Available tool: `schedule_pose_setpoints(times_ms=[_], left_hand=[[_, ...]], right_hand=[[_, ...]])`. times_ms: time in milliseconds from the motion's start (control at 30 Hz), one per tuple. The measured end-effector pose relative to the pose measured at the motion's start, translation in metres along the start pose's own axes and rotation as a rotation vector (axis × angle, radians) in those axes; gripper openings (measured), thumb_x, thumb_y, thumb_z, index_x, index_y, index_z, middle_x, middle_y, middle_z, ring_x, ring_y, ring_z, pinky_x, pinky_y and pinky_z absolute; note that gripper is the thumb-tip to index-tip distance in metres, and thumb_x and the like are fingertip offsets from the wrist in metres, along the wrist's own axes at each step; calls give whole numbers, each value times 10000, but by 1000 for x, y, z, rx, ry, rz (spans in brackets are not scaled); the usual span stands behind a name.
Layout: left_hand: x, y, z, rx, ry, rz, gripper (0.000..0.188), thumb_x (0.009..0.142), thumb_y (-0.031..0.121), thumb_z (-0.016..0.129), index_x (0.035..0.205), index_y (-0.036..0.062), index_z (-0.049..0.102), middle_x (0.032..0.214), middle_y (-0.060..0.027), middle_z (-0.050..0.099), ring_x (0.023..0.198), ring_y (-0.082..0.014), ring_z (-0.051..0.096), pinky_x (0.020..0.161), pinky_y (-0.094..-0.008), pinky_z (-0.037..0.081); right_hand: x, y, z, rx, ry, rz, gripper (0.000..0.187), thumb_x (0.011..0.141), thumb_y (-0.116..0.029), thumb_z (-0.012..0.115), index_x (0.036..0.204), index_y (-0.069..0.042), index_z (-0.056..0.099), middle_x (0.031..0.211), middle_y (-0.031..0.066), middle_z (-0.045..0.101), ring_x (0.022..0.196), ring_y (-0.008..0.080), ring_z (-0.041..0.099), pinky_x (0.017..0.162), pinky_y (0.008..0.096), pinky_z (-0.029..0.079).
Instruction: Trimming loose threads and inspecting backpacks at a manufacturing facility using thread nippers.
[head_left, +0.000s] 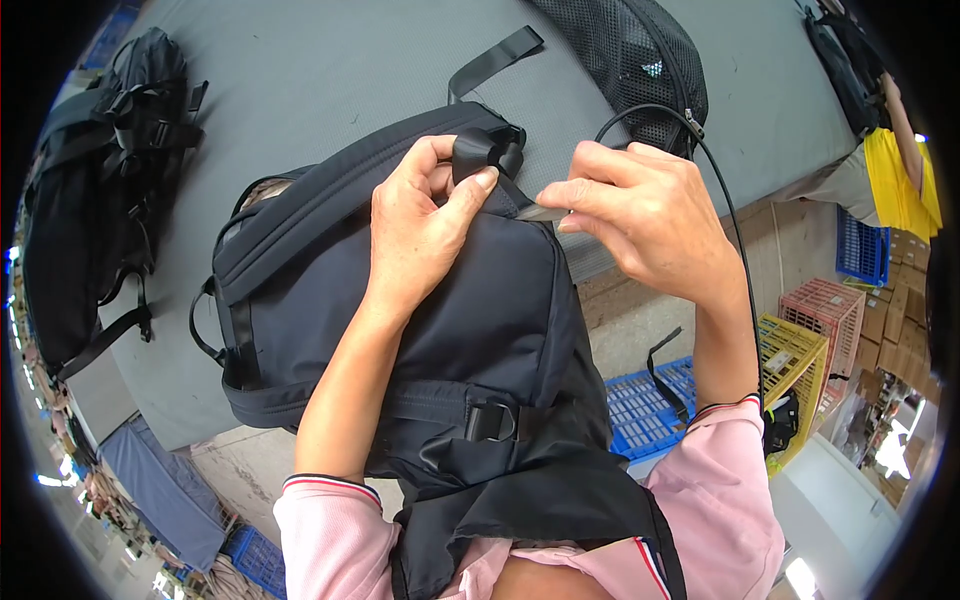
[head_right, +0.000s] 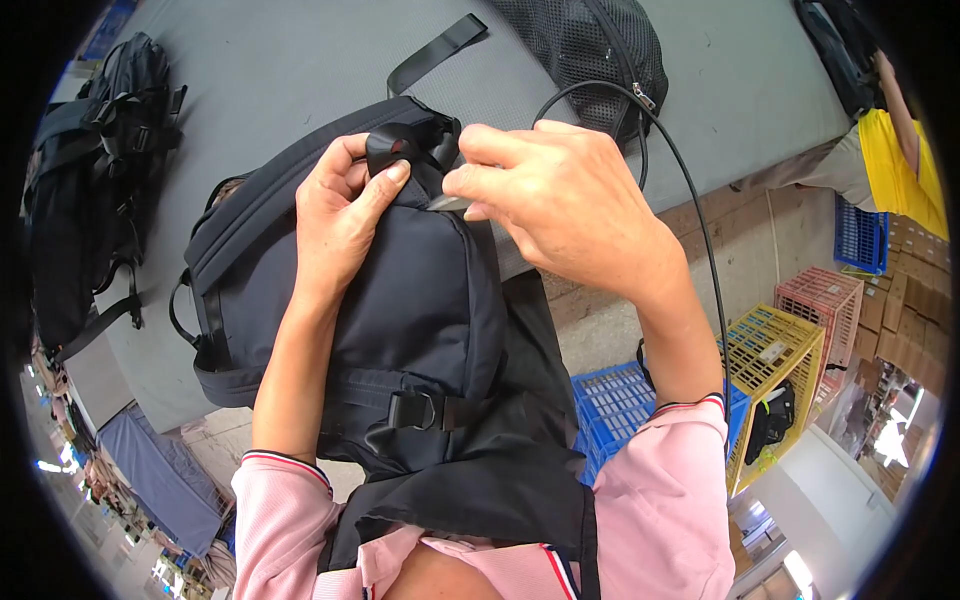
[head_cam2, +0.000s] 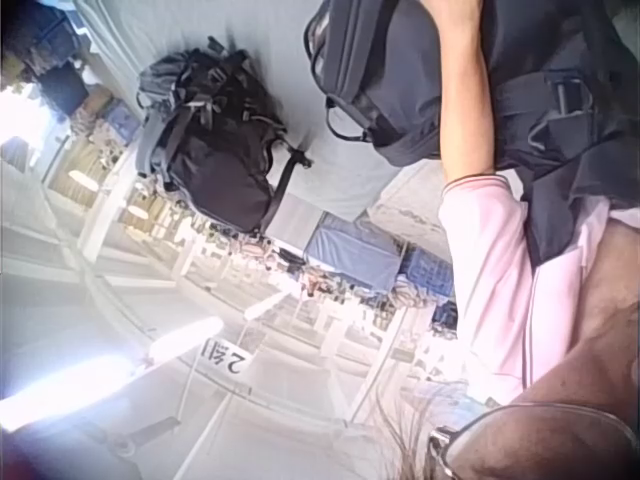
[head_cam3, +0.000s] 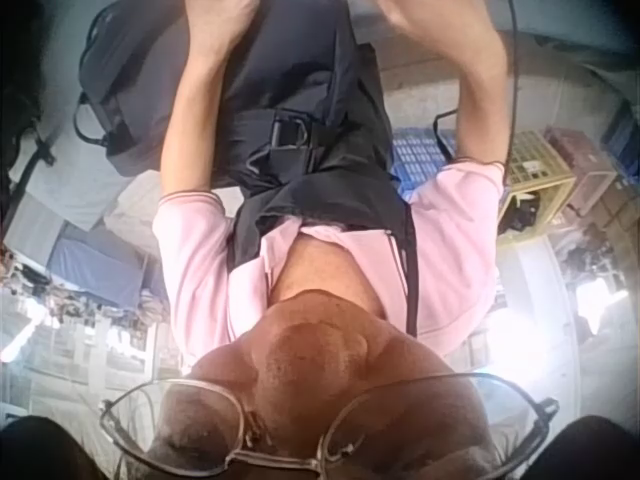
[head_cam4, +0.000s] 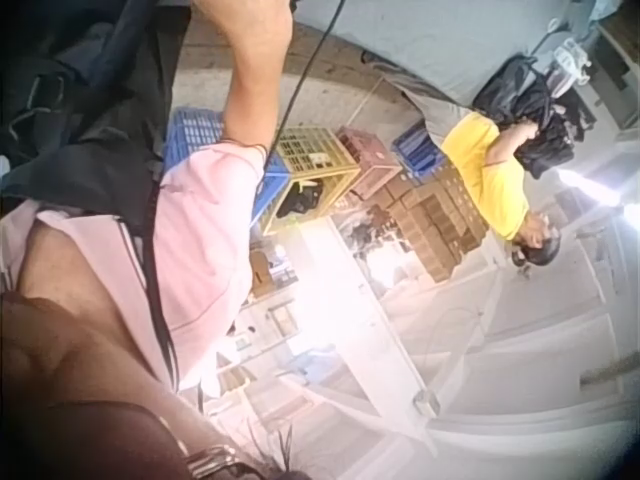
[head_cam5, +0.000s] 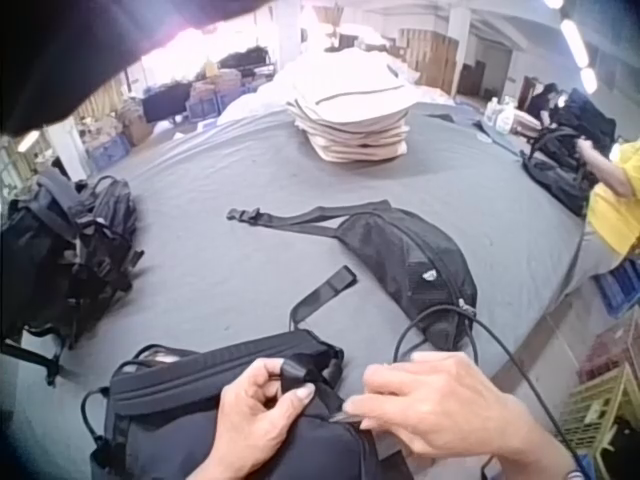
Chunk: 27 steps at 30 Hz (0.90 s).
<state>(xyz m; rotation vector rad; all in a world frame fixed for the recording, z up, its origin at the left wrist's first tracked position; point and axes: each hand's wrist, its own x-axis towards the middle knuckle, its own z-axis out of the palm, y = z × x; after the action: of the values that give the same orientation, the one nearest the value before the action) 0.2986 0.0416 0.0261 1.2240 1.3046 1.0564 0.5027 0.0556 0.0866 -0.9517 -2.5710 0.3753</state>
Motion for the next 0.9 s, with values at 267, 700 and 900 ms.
schedule_pose_setpoints(times_ms=[267,700,900], left_hand=[[0,0,-1,9,7,8,199,823,95,649,992,1,603,720,-25,670,663,-22,556,643,-188,434],[1,-2,1,31,10,25,211,821,108,656,997,3,605,728,-35,680,674,-32,580,657,-199,449],[1,-6,-1,52,16,43,217,813,106,660,992,-1,600,721,-43,679,669,-29,576,648,-194,443]], right_hand=[[-6,4,2,46,33,14,179,696,-112,694,870,-92,659,762,35,545,635,217,541,572,320,421],[-1,-6,0,-46,5,15,201,680,-96,698,878,-87,667,734,29,549,626,200,536,553,307,401],[0,-2,0,-15,12,-35,169,676,-91,699,843,-79,673,771,37,589,640,204,556,563,310,406]])
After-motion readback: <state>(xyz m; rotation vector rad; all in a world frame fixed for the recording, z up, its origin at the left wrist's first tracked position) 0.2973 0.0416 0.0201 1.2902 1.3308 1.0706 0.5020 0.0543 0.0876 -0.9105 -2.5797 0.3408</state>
